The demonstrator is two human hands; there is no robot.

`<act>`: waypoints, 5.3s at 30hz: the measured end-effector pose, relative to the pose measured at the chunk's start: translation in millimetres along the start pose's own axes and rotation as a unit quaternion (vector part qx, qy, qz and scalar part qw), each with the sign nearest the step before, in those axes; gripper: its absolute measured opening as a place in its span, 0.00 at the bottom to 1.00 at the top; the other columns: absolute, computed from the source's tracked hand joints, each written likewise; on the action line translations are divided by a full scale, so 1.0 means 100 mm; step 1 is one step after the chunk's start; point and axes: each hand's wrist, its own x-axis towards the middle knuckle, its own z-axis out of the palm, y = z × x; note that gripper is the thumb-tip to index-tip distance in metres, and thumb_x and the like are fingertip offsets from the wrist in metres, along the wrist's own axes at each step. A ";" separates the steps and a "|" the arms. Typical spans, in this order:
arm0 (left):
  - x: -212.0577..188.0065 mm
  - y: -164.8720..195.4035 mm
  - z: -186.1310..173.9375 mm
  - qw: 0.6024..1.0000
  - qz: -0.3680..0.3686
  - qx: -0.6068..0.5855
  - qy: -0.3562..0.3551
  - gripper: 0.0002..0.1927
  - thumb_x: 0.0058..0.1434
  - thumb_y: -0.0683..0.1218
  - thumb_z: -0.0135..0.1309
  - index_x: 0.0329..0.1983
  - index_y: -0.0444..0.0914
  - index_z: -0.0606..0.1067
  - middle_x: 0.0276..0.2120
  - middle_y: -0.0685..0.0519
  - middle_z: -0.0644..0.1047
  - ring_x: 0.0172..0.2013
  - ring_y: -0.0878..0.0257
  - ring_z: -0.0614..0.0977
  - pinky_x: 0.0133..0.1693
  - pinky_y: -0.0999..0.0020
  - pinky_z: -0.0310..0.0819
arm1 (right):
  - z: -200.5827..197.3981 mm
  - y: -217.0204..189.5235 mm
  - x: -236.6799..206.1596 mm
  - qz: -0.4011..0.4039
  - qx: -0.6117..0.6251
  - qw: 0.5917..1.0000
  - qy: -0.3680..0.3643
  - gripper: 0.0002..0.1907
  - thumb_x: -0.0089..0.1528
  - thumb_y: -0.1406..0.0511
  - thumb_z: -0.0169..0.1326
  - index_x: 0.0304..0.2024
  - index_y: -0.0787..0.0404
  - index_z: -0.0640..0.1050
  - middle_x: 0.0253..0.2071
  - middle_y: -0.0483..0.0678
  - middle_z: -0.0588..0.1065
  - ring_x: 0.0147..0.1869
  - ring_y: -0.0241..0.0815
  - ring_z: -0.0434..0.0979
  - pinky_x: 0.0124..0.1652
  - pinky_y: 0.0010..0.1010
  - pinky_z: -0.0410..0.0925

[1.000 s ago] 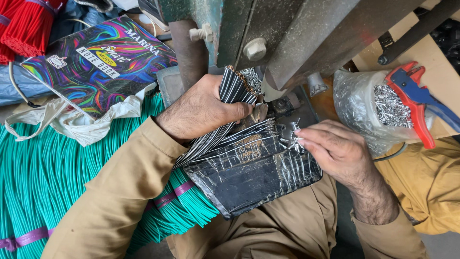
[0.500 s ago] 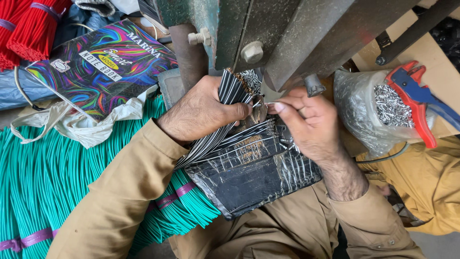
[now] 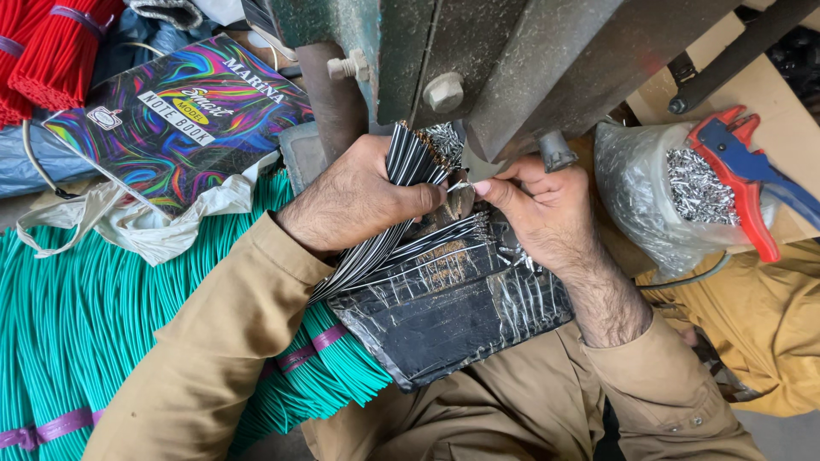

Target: The person attaches small metal ferrules to the ends of black wire bristles, inserting each bristle tip into a ferrule and crimping it under a bench press machine. They use pliers on a bundle of bristles, gather the finished bristles, and continue fitting ferrules one at a time from a bag of metal fittings.

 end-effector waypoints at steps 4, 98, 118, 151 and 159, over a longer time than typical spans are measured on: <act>-0.01 0.01 0.00 1.000 0.005 -0.004 0.006 0.07 0.58 0.43 0.61 0.35 0.34 0.81 0.24 0.58 0.81 0.27 0.73 0.79 0.33 0.72 0.78 | -0.02 0.00 0.03 0.026 0.013 1.000 -0.004 0.06 0.65 0.69 0.62 0.42 0.67 0.82 0.40 0.45 0.82 0.44 0.29 0.79 0.47 0.23 0.73; 0.01 0.00 0.00 1.000 0.009 -0.015 -0.008 0.06 0.59 0.42 0.60 0.33 0.34 0.82 0.22 0.56 0.80 0.26 0.71 0.80 0.32 0.72 0.78 | 0.03 -0.07 -0.03 0.023 0.105 0.994 0.005 0.04 0.68 0.72 0.57 0.42 0.70 0.78 0.41 0.50 0.82 0.46 0.35 0.83 0.50 0.27 0.77; 0.00 0.01 -0.03 1.000 0.002 -0.004 -0.010 0.08 0.61 0.45 0.61 0.33 0.34 0.81 0.24 0.56 0.81 0.28 0.71 0.80 0.34 0.71 0.77 | -0.32 -0.27 -0.24 -0.007 0.042 0.998 -0.047 0.06 0.65 0.72 0.59 0.44 0.67 0.81 0.44 0.50 0.82 0.47 0.37 0.84 0.50 0.26 0.77; 0.03 -0.03 0.00 0.998 0.017 -0.059 -0.028 0.05 0.62 0.40 0.58 0.34 0.32 0.80 0.25 0.55 0.80 0.27 0.70 0.80 0.33 0.72 0.78 | -0.01 0.01 0.00 0.007 -0.003 1.000 0.000 0.07 0.66 0.70 0.61 0.44 0.68 0.82 0.41 0.46 0.82 0.45 0.30 0.79 0.48 0.23 0.73; 0.01 0.03 -0.02 1.000 -0.015 -0.006 -0.008 0.06 0.61 0.42 0.58 0.31 0.33 0.80 0.23 0.55 0.80 0.27 0.70 0.81 0.33 0.71 0.78 | 0.00 -0.04 -0.03 0.027 0.015 1.000 0.001 0.05 0.65 0.72 0.62 0.43 0.68 0.82 0.41 0.49 0.82 0.44 0.31 0.79 0.46 0.23 0.74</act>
